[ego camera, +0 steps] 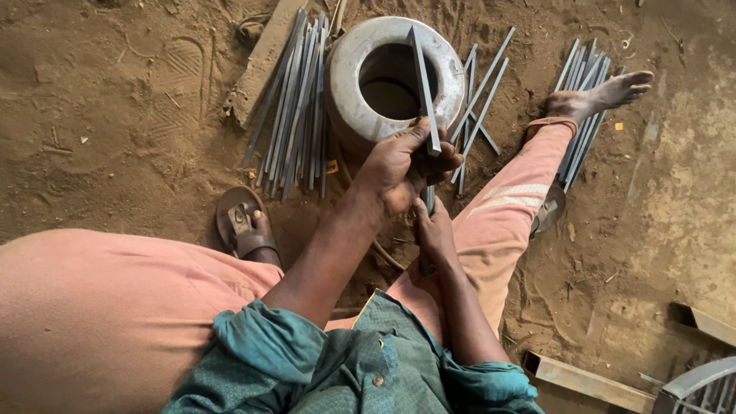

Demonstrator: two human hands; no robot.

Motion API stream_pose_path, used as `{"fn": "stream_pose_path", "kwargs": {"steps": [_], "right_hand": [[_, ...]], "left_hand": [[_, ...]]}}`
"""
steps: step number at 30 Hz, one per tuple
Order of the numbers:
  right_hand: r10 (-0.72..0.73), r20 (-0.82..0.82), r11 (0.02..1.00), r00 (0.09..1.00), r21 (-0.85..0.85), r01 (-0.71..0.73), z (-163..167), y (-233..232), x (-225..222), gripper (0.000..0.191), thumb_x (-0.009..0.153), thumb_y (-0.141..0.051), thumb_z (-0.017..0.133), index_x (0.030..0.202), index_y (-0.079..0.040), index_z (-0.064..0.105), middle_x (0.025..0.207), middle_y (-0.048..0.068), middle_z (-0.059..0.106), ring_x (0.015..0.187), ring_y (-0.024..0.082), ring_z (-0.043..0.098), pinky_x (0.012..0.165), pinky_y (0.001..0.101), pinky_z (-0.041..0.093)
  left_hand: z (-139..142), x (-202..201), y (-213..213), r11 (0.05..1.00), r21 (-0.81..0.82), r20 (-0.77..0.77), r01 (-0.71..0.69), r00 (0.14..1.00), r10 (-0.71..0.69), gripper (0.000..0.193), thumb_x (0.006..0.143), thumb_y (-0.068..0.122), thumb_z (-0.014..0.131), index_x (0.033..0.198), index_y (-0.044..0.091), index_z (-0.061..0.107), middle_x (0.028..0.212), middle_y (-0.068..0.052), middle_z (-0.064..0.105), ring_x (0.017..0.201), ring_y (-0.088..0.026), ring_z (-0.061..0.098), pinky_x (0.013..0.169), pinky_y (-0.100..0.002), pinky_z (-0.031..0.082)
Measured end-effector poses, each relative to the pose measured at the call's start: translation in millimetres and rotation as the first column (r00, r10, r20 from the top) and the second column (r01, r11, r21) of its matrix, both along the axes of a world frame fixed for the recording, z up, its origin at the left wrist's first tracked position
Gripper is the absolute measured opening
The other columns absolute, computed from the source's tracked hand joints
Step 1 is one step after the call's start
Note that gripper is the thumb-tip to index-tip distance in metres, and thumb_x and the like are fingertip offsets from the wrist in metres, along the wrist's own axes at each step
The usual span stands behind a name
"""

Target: The person sits on the ground and repeatedly strikes metal rods with a hammer against a concrete ring to sharpen their ends. The person holds each rod with one hand and uses the hammer with the other, striking the rod multiple times before setting it aside.

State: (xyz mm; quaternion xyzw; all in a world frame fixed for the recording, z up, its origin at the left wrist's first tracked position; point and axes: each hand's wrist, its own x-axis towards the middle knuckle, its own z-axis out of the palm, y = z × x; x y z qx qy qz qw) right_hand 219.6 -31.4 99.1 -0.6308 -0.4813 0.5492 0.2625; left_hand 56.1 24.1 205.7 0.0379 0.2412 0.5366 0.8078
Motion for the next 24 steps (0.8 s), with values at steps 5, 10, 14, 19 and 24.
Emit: {"fn": "stream_pose_path", "kwargs": {"steps": [5, 10, 14, 19, 24], "right_hand": [[0.009, -0.003, 1.000, 1.000, 0.004, -0.009, -1.8, 0.0, 0.8, 0.023, 0.105, -0.031, 0.056, 0.108, -0.008, 0.054, 0.064, 0.000, 0.052, 0.049, 0.012, 0.051, 0.043, 0.0306, 0.043], [0.004, 0.013, 1.000, 1.000, -0.003, -0.004, -2.1, -0.3, 0.8, 0.025, 0.106, -0.032, 0.057, 0.105, -0.007, 0.053, 0.063, 0.001, 0.051, 0.049, 0.012, 0.050, 0.043, 0.0309, 0.042], [0.005, 0.019, 1.000, 1.000, -0.001, -0.005, -1.6, 0.3, -0.2, 0.026, 0.106, -0.032, 0.057, 0.104, -0.006, 0.053, 0.063, 0.001, 0.050, 0.048, 0.012, 0.049, 0.043, 0.0314, 0.042], [0.008, 0.018, 1.000, 1.000, 0.008, -0.008, 0.8, -0.6, 0.0, 0.025, 0.105, -0.032, 0.057, 0.105, -0.007, 0.054, 0.064, 0.002, 0.052, 0.050, 0.012, 0.050, 0.044, 0.0310, 0.042], [0.016, 0.027, 0.999, 0.999, 0.034, -0.017, 0.0, 0.0, 0.5, 0.025, 0.105, -0.031, 0.057, 0.106, -0.006, 0.055, 0.066, 0.002, 0.054, 0.052, 0.012, 0.052, 0.045, 0.0308, 0.043]], "left_hand": [[1.2, 2.6, 0.8, 1.000, -0.012, -0.004, 0.020, 1.000, -0.020, 0.036, 0.108, 0.035, 0.046, 0.114, 0.005, 0.065, 0.087, -0.008, 0.074, 0.085, -0.026, 0.075, 0.073, -0.042, 0.055], [4.0, 1.0, 2.4, 1.000, 0.001, -0.044, -0.014, 0.999, 0.014, 0.043, 0.110, 0.042, 0.048, 0.111, 0.003, 0.064, 0.082, -0.008, 0.072, 0.081, -0.028, 0.074, 0.070, -0.041, 0.054], [6.0, -1.9, 0.5, 1.000, 0.014, -0.070, -0.017, 0.997, 0.018, 0.036, 0.112, 0.036, 0.051, 0.113, 0.002, 0.066, 0.085, -0.008, 0.073, 0.083, -0.027, 0.074, 0.074, -0.041, 0.054], [6.8, -1.1, 1.2, 1.000, -0.022, -0.024, -0.001, 1.000, 0.001, 0.038, 0.110, 0.033, 0.042, 0.114, 0.002, 0.065, 0.088, -0.012, 0.075, 0.087, -0.028, 0.074, 0.081, -0.044, 0.056], [5.3, -0.1, 2.2, 1.000, -0.007, -0.001, 0.001, 1.000, -0.001, 0.041, 0.113, 0.032, 0.036, 0.116, 0.002, 0.064, 0.094, -0.013, 0.074, 0.091, -0.028, 0.074, 0.081, -0.044, 0.055]]}}
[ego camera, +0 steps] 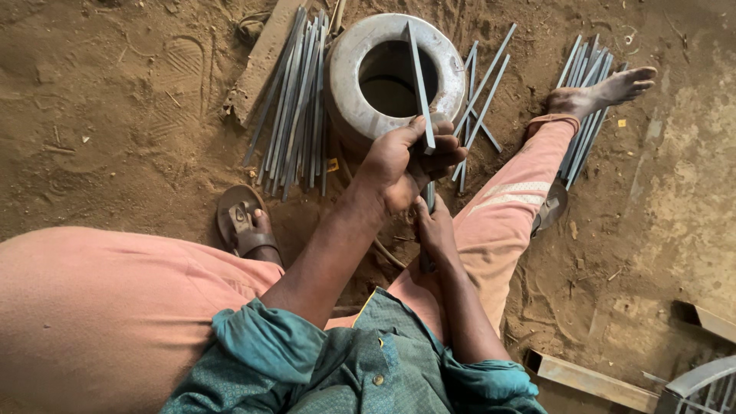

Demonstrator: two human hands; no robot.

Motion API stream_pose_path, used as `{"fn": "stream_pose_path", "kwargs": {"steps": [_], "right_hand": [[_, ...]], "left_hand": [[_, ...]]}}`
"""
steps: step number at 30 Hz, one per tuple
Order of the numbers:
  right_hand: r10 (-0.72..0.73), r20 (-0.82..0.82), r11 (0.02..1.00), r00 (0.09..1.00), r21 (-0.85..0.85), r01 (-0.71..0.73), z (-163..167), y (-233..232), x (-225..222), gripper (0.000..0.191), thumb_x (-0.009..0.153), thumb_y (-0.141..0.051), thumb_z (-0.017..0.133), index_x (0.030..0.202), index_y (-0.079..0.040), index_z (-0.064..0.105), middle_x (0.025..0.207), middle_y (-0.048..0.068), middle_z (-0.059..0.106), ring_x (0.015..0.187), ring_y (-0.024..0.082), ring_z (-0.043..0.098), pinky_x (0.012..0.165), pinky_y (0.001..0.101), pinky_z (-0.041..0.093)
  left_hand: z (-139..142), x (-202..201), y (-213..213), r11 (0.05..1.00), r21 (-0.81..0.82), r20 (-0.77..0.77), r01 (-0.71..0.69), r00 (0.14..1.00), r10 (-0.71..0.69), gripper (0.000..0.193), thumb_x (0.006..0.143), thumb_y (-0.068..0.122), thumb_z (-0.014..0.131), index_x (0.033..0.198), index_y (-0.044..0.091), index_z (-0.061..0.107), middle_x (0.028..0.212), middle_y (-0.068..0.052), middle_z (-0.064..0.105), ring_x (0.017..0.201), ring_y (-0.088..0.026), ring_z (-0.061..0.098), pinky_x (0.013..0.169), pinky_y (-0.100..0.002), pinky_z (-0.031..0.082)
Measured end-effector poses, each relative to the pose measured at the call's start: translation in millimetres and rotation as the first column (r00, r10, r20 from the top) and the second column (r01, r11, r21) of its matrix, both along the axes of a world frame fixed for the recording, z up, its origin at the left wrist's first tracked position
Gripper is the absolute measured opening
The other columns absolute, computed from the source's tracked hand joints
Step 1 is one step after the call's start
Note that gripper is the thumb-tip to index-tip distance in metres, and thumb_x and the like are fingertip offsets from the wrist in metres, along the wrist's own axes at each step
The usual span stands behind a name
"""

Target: The person sits on the ground and repeatedly strikes metal rods with a hammer against a concrete ring to sharpen their ends. The person holds each rod with one hand and uses the hammer with the other, striking the rod multiple times before setting it aside.

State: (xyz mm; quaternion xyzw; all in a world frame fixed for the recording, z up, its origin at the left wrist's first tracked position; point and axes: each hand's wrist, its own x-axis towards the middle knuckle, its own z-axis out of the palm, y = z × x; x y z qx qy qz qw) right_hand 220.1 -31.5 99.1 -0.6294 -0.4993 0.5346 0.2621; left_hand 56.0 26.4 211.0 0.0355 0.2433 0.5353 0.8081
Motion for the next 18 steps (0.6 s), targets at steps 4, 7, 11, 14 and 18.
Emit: {"fn": "stream_pose_path", "kwargs": {"steps": [4, 7, 11, 14, 18], "right_hand": [[-0.008, 0.002, 1.000, 1.000, -0.013, 0.008, -3.4, 1.0, 0.5, 0.024, 0.104, -0.030, 0.057, 0.107, -0.006, 0.054, 0.065, 0.003, 0.054, 0.051, 0.013, 0.052, 0.045, 0.0313, 0.043], [-0.012, -0.012, 1.000, 1.000, -0.015, 0.012, -5.5, 1.1, 1.4, 0.024, 0.105, -0.029, 0.057, 0.106, -0.005, 0.054, 0.065, 0.003, 0.053, 0.050, 0.013, 0.051, 0.044, 0.0316, 0.042], [0.001, 0.029, 1.000, 1.000, 0.020, -0.002, -7.0, 0.7, 2.3, 0.023, 0.105, -0.028, 0.056, 0.106, -0.005, 0.055, 0.065, 0.003, 0.054, 0.051, 0.012, 0.052, 0.044, 0.0312, 0.043], [-0.006, -0.013, 1.000, 1.000, 0.016, 0.006, -7.5, 0.8, 2.2, 0.021, 0.105, -0.027, 0.056, 0.108, -0.006, 0.055, 0.065, 0.002, 0.053, 0.051, 0.012, 0.051, 0.044, 0.0311, 0.042], [-0.010, -0.018, 1.000, 1.000, -0.006, 0.010, -8.3, 0.9, 2.1, 0.022, 0.105, -0.027, 0.056, 0.107, -0.005, 0.054, 0.065, 0.002, 0.053, 0.050, 0.012, 0.051, 0.044, 0.0313, 0.042]], "left_hand": [[-0.6, -0.2, -0.5, 1.000, 0.008, 0.016, -0.013, 1.000, 0.012, 0.039, 0.113, 0.030, 0.035, 0.117, 0.001, 0.062, 0.097, -0.016, 0.075, 0.094, -0.031, 0.075, 0.083, -0.045, 0.057], [0.2, 0.7, 0.3, 1.000, 0.026, 0.051, -0.016, 0.999, 0.014, 0.038, 0.113, 0.028, 0.035, 0.119, 0.000, 0.061, 0.101, -0.017, 0.075, 0.097, -0.032, 0.075, 0.084, -0.044, 0.058], [0.7, 1.5, 0.5, 0.999, 0.038, 0.052, -0.021, 0.998, 0.019, 0.039, 0.112, 0.028, 0.032, 0.120, 0.002, 0.060, 0.104, -0.018, 0.074, 0.099, -0.032, 0.075, 0.085, -0.043, 0.059], [0.0, 1.5, -0.8, 0.997, 0.063, 0.048, -0.033, 0.998, 0.030, 0.037, 0.113, 0.029, 0.035, 0.119, 0.003, 0.060, 0.104, -0.017, 0.074, 0.099, -0.031, 0.076, 0.085, -0.043, 0.059], [-1.3, 3.1, -2.3, 0.997, 0.059, 0.060, -0.049, 0.997, 0.045, 0.032, 0.112, 0.031, 0.043, 0.117, 0.006, 0.061, 0.101, -0.013, 0.075, 0.097, -0.029, 0.076, 0.082, -0.042, 0.059]]}}
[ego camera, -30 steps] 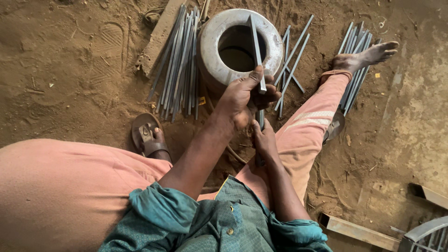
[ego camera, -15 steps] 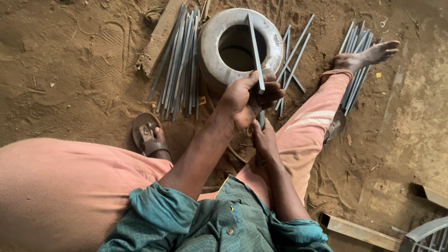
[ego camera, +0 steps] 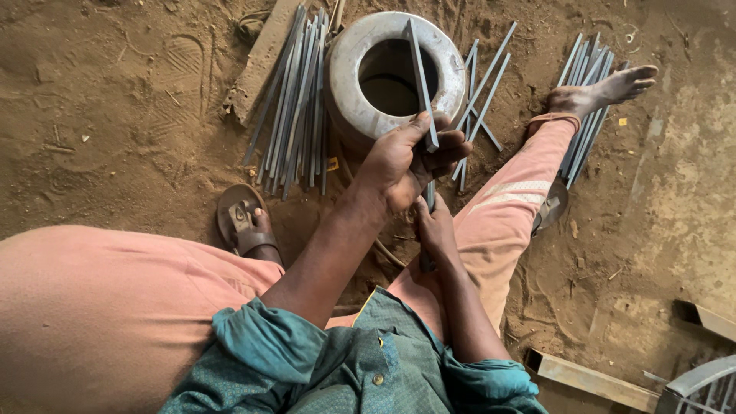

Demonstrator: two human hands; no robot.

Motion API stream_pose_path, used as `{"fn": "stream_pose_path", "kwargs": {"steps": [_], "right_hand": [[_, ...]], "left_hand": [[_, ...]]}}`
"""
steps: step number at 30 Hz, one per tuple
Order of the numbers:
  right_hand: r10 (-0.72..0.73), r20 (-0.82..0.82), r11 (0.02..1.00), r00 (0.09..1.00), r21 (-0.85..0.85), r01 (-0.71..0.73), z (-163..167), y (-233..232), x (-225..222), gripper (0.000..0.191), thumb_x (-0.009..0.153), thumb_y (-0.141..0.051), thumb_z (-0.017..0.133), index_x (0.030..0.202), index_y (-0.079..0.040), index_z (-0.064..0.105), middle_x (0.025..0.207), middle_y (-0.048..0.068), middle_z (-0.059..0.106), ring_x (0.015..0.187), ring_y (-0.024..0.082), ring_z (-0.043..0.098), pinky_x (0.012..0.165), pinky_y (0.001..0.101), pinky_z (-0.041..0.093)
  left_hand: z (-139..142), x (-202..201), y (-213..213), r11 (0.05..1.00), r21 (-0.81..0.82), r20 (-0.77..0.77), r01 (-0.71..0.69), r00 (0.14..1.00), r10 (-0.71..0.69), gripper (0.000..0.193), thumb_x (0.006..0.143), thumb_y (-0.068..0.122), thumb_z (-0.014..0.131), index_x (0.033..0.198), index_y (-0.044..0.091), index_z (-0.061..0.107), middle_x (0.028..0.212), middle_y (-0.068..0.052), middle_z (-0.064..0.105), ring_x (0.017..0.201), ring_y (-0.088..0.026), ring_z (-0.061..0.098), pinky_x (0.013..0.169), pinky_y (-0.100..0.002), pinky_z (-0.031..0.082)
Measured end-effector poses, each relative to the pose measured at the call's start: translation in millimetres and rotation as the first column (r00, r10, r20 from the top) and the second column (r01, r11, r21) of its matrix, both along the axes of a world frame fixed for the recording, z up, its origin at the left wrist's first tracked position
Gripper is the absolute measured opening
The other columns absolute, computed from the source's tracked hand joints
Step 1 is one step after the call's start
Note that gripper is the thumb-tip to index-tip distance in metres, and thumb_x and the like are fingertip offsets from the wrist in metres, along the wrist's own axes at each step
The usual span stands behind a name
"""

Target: The person sits on the ground and repeatedly strikes metal rods with a hammer against a concrete ring to sharpen their ends. The person holds each rod with one hand and uses the hammer with the other, striking the rod multiple times before setting it aside.

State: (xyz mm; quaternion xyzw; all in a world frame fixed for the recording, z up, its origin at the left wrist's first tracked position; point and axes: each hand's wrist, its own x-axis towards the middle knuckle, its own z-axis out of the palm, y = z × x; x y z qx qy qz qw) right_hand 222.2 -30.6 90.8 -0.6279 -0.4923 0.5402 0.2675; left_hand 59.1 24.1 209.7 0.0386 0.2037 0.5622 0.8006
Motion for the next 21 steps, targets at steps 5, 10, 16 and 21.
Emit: {"fn": "stream_pose_path", "kwargs": {"steps": [5, 10, 16, 21], "right_hand": [[0.009, -0.002, 1.000, 1.000, 0.011, -0.009, -0.2, 0.1, 0.7, 0.021, 0.105, -0.026, 0.056, 0.106, -0.005, 0.054, 0.065, 0.003, 0.054, 0.050, 0.013, 0.051, 0.044, 0.0315, 0.042], [0.020, 0.023, 0.999, 1.000, 0.025, -0.021, 2.5, -0.2, 0.0, 0.020, 0.105, -0.026, 0.055, 0.107, -0.006, 0.054, 0.067, 0.003, 0.055, 0.052, 0.012, 0.052, 0.045, 0.0312, 0.044], [0.012, 0.005, 1.000, 1.000, -0.006, -0.012, 8.0, -0.6, -2.5, 0.020, 0.105, -0.026, 0.055, 0.106, -0.006, 0.053, 0.068, 0.003, 0.055, 0.052, 0.013, 0.052, 0.045, 0.0307, 0.043], [0.013, -0.017, 1.000, 1.000, -0.008, -0.013, 11.0, -1.2, -3.3, 0.020, 0.106, -0.026, 0.055, 0.107, -0.006, 0.054, 0.068, 0.002, 0.055, 0.052, 0.012, 0.052, 0.045, 0.0302, 0.043]], "left_hand": [[0.0, 1.8, -0.8, 1.000, -0.003, -0.044, -0.006, 0.999, 0.006, 0.029, 0.110, 0.033, 0.049, 0.115, 0.008, 0.062, 0.097, -0.010, 0.076, 0.093, -0.027, 0.077, 0.075, -0.040, 0.057], [2.0, 1.6, -1.2, 1.000, -0.006, -0.082, -0.003, 0.997, 0.002, 0.032, 0.104, 0.040, 0.056, 0.111, 0.010, 0.062, 0.092, -0.009, 0.076, 0.088, -0.025, 0.077, 0.071, -0.038, 0.056], [4.2, 3.0, -0.3, 0.999, -0.038, -0.134, -0.005, 0.991, -0.001, 0.039, 0.093, 0.050, 0.066, 0.103, 0.013, 0.061, 0.084, -0.007, 0.074, 0.082, -0.024, 0.076, 0.069, -0.037, 0.056], [2.5, 3.5, -1.6, 1.000, -0.014, -0.135, -0.006, 0.991, 0.004, 0.038, 0.091, 0.051, 0.069, 0.099, 0.014, 0.062, 0.082, -0.005, 0.073, 0.079, -0.023, 0.076, 0.066, -0.035, 0.054]]}}
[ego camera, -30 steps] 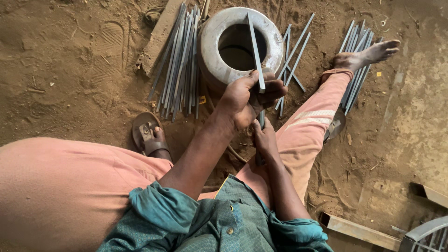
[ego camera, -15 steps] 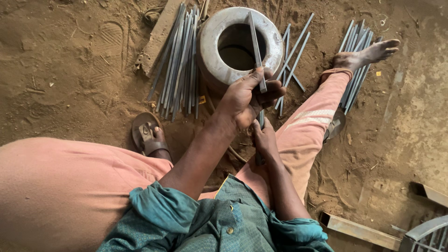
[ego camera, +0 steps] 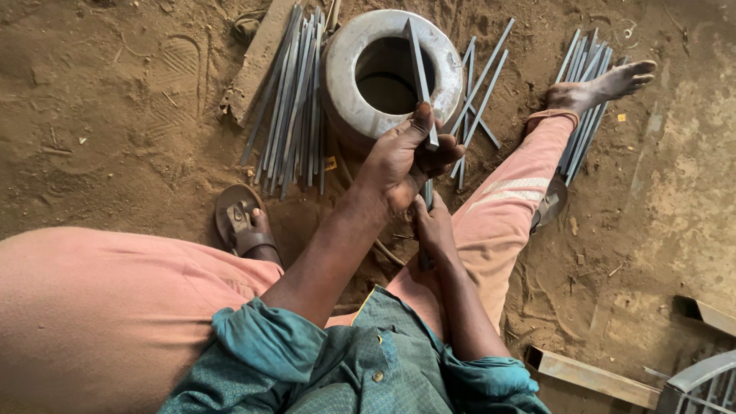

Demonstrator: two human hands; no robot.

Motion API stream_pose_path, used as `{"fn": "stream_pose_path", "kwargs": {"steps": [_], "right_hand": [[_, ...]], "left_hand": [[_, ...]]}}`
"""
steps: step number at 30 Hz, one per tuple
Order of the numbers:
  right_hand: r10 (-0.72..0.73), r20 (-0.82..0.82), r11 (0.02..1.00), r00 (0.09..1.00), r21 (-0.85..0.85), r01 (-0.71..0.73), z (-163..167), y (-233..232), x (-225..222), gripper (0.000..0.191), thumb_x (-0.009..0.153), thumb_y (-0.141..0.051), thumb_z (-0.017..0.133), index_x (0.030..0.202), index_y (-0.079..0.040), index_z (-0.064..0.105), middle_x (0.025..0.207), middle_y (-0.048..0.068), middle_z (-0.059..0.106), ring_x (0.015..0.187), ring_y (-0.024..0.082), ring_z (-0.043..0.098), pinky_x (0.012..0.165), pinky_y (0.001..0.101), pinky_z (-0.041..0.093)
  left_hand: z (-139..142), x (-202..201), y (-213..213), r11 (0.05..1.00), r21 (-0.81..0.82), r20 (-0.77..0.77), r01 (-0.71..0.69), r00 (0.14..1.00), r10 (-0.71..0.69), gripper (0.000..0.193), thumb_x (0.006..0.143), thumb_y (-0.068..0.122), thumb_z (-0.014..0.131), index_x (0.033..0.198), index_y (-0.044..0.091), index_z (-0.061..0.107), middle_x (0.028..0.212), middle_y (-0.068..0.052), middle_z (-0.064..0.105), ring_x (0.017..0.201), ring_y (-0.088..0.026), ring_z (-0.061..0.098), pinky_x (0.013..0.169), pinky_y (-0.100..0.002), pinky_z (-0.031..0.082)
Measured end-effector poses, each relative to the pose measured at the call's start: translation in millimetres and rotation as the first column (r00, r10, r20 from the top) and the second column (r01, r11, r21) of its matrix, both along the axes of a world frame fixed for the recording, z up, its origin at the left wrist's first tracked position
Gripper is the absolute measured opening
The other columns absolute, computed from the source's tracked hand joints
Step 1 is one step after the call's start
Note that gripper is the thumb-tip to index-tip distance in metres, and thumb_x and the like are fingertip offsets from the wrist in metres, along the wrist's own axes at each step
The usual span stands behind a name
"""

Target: The person sits on the ground and repeatedly strikes metal rods with a hammer against a concrete ring to sharpen their ends. The person holds each rod with one hand and uses the hammer with the other, striking the rod multiple times before setting it aside.

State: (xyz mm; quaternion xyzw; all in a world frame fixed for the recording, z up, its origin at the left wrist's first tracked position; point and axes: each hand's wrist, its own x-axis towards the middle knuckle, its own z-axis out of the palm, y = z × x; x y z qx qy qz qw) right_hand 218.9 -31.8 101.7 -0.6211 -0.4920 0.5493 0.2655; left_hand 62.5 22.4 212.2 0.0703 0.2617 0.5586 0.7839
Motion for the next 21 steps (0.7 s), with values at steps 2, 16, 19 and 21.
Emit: {"fn": "stream_pose_path", "kwargs": {"steps": [2, 16, 19, 21], "right_hand": [[0.007, -0.011, 1.000, 1.000, 0.006, -0.007, 0.4, -0.2, -0.3, 0.021, 0.106, -0.027, 0.055, 0.107, -0.006, 0.054, 0.068, 0.001, 0.054, 0.052, 0.011, 0.051, 0.045, 0.0301, 0.042], [-0.009, 0.005, 1.000, 1.000, -0.001, 0.009, -0.3, -0.2, -1.0, 0.025, 0.105, -0.030, 0.058, 0.113, -0.007, 0.056, 0.064, 0.000, 0.052, 0.050, 0.011, 0.050, 0.044, 0.0299, 0.042], [-0.005, -0.005, 1.000, 1.000, -0.001, 0.005, -1.6, 0.1, -0.7, 0.026, 0.105, -0.030, 0.058, 0.113, -0.006, 0.056, 0.064, 0.000, 0.051, 0.050, 0.011, 0.050, 0.044, 0.0303, 0.041], [-0.006, -0.015, 1.000, 1.000, -0.003, 0.005, -2.9, 0.4, -0.6, 0.026, 0.105, -0.031, 0.058, 0.113, -0.006, 0.056, 0.064, 0.000, 0.050, 0.050, 0.011, 0.049, 0.044, 0.0304, 0.041]], "left_hand": [[-1.2, 0.6, -0.1, 1.000, -0.009, -0.026, -0.009, 1.000, 0.009, 0.039, 0.088, 0.050, 0.072, 0.097, 0.014, 0.062, 0.080, -0.005, 0.073, 0.078, -0.023, 0.076, 0.066, -0.036, 0.055], [2.7, 6.5, 0.1, 0.990, -0.096, -0.264, -0.100, 0.962, 0.072, 0.070, 0.060, 0.057, 0.088, 0.098, 0.006, 0.057, 0.068, -0.005, 0.067, 0.059, -0.018, 0.070, 0.057, -0.036, 0.065], [4.0, 6.1, -1.0, 0.992, -0.079, -0.281, -0.100, 0.957, 0.074, 0.072, 0.061, 0.057, 0.088, 0.098, 0.006, 0.054, 0.066, -0.004, 0.064, 0.057, -0.016, 0.068, 0.055, -0.034, 0.064], [4.3, 6.1, -1.6, 0.993, -0.052, -0.283, -0.104, 0.955, 0.085, 0.074, 0.062, 0.058, 0.089, 0.099, 0.007, 0.051, 0.065, -0.003, 0.062, 0.055, -0.014, 0.065, 0.054, -0.032, 0.062]]}}
